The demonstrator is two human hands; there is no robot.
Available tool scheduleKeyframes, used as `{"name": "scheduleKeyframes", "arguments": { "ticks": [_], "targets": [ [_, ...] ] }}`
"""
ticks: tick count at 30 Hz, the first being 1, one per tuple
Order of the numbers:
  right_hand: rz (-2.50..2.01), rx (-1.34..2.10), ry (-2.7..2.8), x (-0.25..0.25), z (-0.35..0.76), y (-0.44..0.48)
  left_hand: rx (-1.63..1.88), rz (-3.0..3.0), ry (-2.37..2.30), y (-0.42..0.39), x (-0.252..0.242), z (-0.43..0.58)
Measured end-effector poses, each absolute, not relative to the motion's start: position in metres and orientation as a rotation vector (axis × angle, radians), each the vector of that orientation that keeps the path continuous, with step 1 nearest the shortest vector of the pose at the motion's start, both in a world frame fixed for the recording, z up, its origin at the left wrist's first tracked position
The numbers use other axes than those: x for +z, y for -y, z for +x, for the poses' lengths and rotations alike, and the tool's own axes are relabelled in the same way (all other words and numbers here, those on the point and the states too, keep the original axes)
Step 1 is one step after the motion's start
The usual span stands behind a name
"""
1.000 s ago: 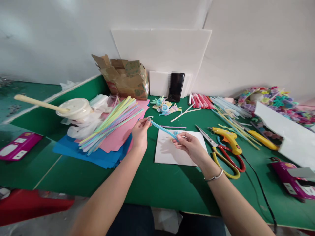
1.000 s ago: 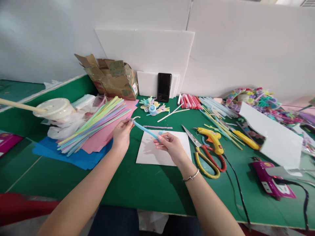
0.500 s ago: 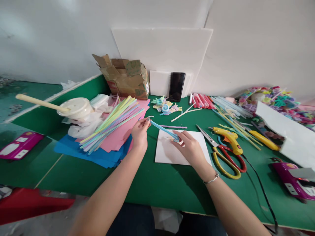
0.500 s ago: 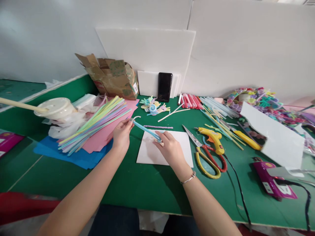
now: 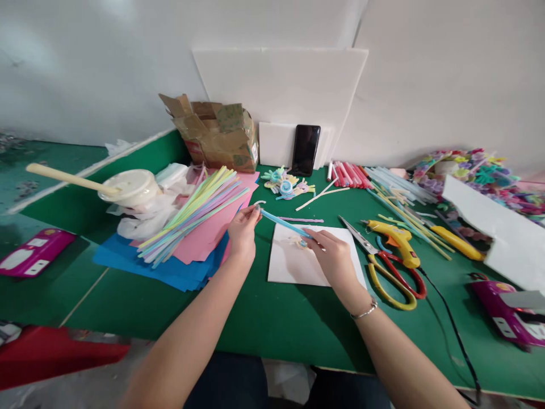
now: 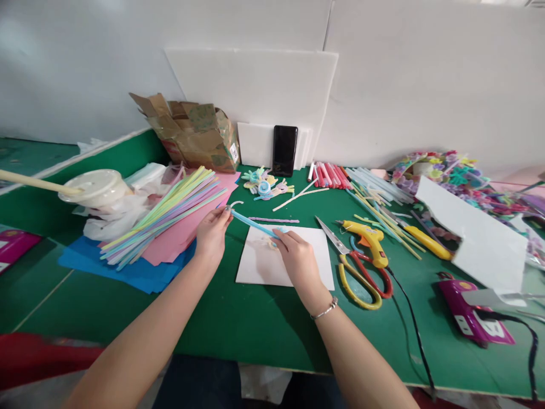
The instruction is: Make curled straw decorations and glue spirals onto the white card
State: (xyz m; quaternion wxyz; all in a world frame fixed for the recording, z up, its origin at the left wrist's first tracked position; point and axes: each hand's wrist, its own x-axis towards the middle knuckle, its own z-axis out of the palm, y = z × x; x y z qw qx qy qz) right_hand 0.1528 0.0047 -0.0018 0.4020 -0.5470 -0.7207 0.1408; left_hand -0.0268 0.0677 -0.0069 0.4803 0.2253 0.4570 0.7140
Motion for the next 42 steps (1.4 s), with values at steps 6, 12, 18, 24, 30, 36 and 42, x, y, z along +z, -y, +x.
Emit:
{"name": "scheduleKeyframes", "arguments": {
  "ticks": [6,12,18,24,30,36,42],
  "targets": [
    [-1.389,0.455,1.757,-0.001,0.153,-0.006,1.733,0.569,-1.122,-0.068,-0.009,-0.027],
    [-1.395,0.502,1.742,-0.001,0.154,-0.008,1.736,0.549,-1.112,-0.068,-0.007,-0.026],
    [-1.381,0.507,1.749,0.000,0.154,-0.008,1.736,0.537,-1.125,-0.067,-0.007,-0.025],
    [-1.395,0.513,1.757,-0.001,0.154,-0.008,1.727,0.591,-1.126,-0.068,-0.008,-0.027],
    [-1.410,0.771,1.666,0.004,0.152,-0.008,1.648,0.695,-1.135,-0.063,-0.003,-0.019],
    [-1.278,1.335,1.445,0.010,0.151,-0.011,1.428,0.941,-1.163,-0.046,0.000,-0.002],
    [-1.234,1.371,1.555,0.012,0.148,-0.008,1.316,1.149,-1.082,-0.037,0.003,0.004]
  ]
}}
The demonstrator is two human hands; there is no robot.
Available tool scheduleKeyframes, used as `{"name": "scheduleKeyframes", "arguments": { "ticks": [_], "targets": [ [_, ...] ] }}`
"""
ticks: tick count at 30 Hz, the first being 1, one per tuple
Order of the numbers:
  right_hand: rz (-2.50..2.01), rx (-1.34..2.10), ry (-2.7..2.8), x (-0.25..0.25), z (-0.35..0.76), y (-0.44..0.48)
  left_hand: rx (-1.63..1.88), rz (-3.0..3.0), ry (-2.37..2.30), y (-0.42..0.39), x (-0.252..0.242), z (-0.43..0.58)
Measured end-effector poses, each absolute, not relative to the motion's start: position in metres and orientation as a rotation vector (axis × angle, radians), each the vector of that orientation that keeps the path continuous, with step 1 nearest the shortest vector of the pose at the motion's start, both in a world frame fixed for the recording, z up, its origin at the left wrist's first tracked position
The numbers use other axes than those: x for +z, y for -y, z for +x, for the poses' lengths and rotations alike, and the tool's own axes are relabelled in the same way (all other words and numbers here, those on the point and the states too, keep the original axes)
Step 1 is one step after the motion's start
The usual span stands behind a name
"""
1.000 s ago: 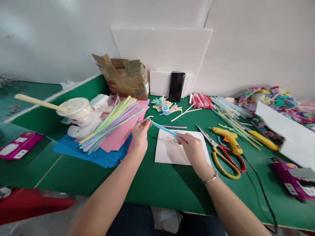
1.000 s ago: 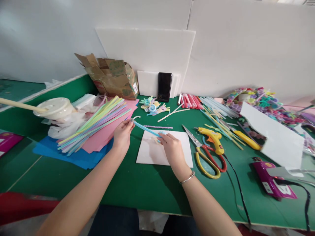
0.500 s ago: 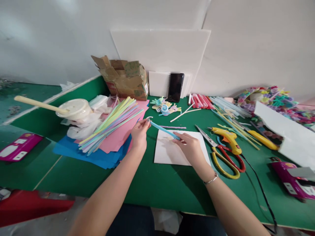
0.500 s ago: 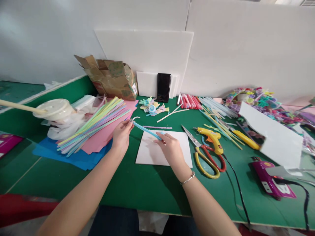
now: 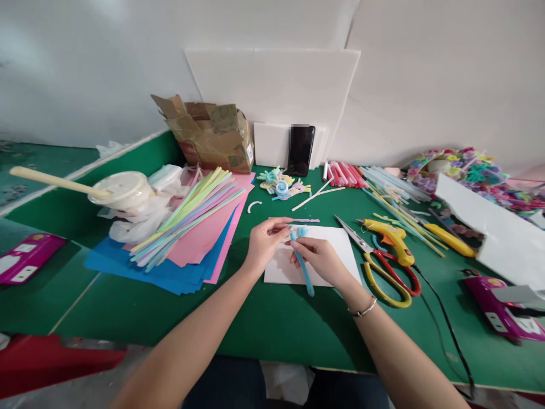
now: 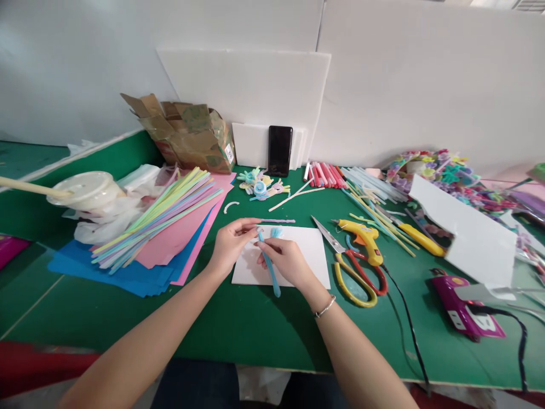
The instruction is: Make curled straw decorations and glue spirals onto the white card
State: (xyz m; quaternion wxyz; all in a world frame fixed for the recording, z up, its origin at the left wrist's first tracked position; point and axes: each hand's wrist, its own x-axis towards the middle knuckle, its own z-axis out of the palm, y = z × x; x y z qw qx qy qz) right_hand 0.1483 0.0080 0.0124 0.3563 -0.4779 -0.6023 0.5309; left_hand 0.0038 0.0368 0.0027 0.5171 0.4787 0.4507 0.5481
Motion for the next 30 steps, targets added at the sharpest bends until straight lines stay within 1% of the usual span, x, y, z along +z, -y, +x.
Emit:
{"name": "scheduleKeyframes", "arguments": {
  "ticks": [8,15,20,23,27,30],
  "targets": [
    [-1.245,1.251,1.617,0.0120,0.1520,-0.0102,1.045,1.031,-0.944,-0.0358,0.0046,0.0033],
    [-1.257,1.292,1.606,0.0079,0.1516,-0.0099,1.013,1.241,-1.044,-0.0349,0.0081,0.0036],
    [-1.278,1.297,1.594,0.0077,0.1513,-0.0096,1.022,1.239,-1.069,-0.0349,0.0108,0.0045],
    [-1.240,1.397,1.507,0.0088,0.1503,-0.0088,1.028,1.205,-1.086,-0.0345,0.0108,0.0042],
    [-1.119,1.655,1.297,0.0101,0.1464,-0.0072,1.051,1.199,-1.052,-0.0337,0.0101,0.0028],
    [-1.068,1.700,1.226,0.0077,0.1430,-0.0072,1.048,1.154,-1.001,-0.0331,0.0112,0.0029]
  ]
}}
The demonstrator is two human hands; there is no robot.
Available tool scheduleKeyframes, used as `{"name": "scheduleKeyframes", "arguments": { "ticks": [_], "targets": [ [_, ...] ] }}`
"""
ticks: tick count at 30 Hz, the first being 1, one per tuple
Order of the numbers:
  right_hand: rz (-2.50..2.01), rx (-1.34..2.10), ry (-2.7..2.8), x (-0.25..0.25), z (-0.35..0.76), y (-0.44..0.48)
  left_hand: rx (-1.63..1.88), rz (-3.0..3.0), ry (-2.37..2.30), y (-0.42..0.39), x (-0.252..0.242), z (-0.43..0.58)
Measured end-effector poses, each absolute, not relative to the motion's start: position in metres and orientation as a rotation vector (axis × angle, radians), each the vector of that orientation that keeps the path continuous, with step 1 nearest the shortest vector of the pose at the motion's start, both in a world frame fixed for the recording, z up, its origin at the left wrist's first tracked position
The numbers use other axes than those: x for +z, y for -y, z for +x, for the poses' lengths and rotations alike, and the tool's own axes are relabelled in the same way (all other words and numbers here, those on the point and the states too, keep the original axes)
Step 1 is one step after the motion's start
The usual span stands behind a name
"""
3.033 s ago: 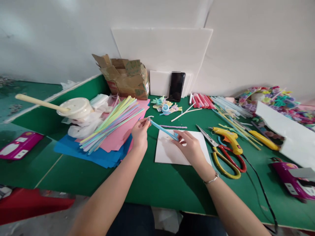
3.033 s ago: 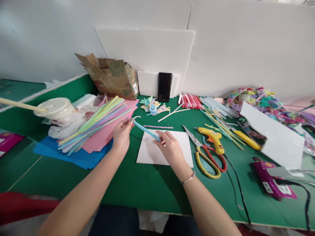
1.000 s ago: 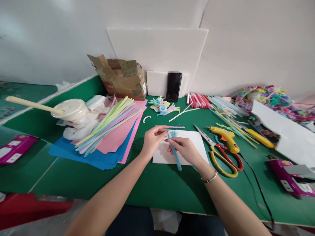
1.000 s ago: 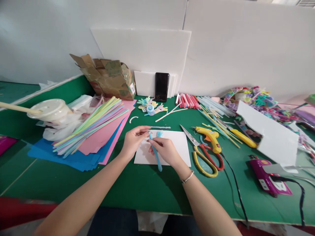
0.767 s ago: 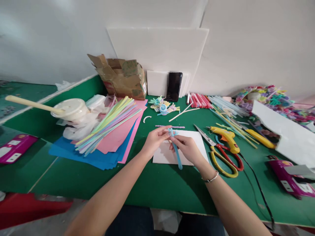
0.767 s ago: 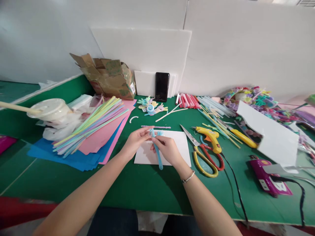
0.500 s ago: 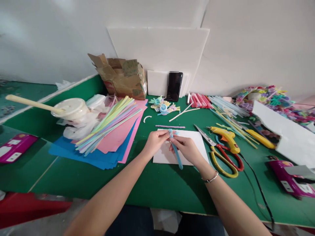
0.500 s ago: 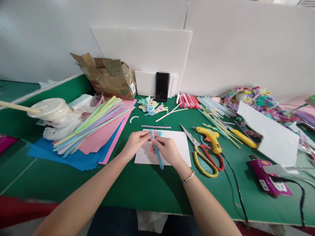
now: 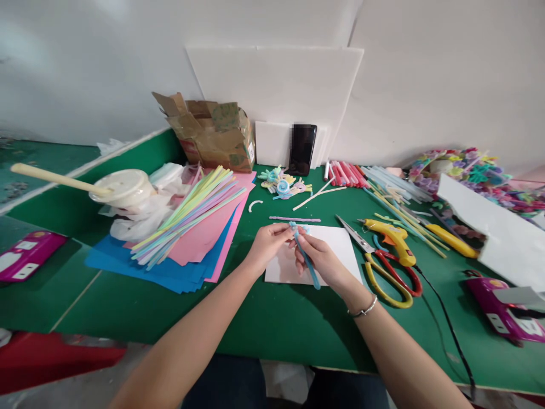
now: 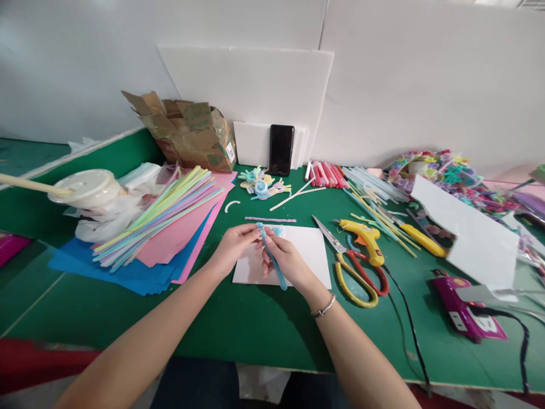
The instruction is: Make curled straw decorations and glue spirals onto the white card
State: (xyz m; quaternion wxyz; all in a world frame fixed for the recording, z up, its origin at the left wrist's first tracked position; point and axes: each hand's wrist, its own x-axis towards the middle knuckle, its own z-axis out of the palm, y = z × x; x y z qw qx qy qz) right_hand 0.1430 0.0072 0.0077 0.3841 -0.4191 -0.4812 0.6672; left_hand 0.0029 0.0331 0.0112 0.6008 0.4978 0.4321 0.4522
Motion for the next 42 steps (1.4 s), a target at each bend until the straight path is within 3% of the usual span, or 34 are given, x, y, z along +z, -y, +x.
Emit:
{"name": "scheduleKeyframes", "arguments": {
  "ticks": [18,32,42],
  "targets": [
    [-1.219,1.482,1.392,-0.002,0.142,-0.008,1.075,1.233,-1.125,-0.033,0.011,0.004],
    [-1.272,1.428,1.476,0.001,0.143,-0.006,1.513,0.715,-1.221,-0.048,0.008,-0.012],
    [-1.619,0.653,1.939,0.005,0.152,-0.006,1.581,0.711,-1.254,-0.054,0.004,-0.022]
  ]
}}
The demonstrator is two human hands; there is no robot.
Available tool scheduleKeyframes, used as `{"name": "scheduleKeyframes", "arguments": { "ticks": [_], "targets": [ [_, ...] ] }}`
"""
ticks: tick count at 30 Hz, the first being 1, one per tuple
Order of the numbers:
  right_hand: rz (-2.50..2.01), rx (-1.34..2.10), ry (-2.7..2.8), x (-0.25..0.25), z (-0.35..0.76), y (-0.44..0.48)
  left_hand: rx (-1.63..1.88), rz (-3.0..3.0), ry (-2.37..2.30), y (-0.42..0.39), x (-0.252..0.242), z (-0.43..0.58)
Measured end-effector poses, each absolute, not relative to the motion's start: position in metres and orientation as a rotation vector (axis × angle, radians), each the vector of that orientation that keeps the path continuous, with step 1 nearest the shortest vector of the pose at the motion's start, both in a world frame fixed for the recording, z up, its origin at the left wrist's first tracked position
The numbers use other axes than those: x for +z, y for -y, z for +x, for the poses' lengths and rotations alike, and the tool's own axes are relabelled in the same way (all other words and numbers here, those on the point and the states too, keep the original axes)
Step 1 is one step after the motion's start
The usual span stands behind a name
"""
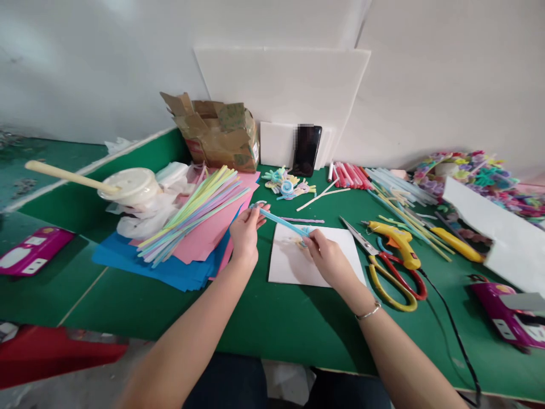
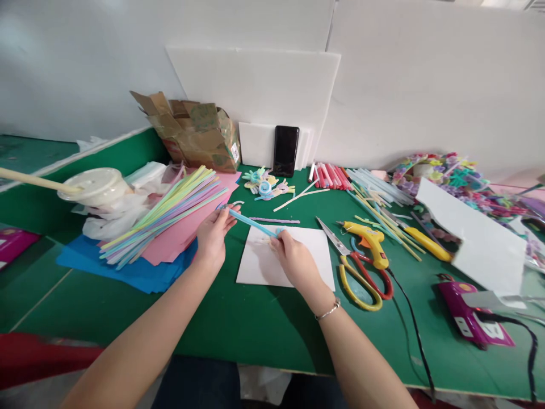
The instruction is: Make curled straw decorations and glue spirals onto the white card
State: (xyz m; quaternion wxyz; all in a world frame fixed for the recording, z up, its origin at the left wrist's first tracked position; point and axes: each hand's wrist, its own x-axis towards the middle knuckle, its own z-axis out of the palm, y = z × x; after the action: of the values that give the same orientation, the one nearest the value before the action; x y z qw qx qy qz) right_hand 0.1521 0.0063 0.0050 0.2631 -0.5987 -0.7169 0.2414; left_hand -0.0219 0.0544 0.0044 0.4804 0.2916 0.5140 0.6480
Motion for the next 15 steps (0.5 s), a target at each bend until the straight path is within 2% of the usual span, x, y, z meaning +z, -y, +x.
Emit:
{"name": "scheduleKeyframes", "arguments": {
  "ticks": [5,15],
  "targets": [
    [-1.650,0.475,2.053,0.0022,0.1542,-0.0088,1.553,0.701,-1.253,-0.0533,0.0051,-0.0184],
    [-1.704,0.392,2.134,-0.0020,0.1531,-0.0098,1.509,0.681,-1.245,-0.0524,0.0039,-0.0178]
  ]
}}
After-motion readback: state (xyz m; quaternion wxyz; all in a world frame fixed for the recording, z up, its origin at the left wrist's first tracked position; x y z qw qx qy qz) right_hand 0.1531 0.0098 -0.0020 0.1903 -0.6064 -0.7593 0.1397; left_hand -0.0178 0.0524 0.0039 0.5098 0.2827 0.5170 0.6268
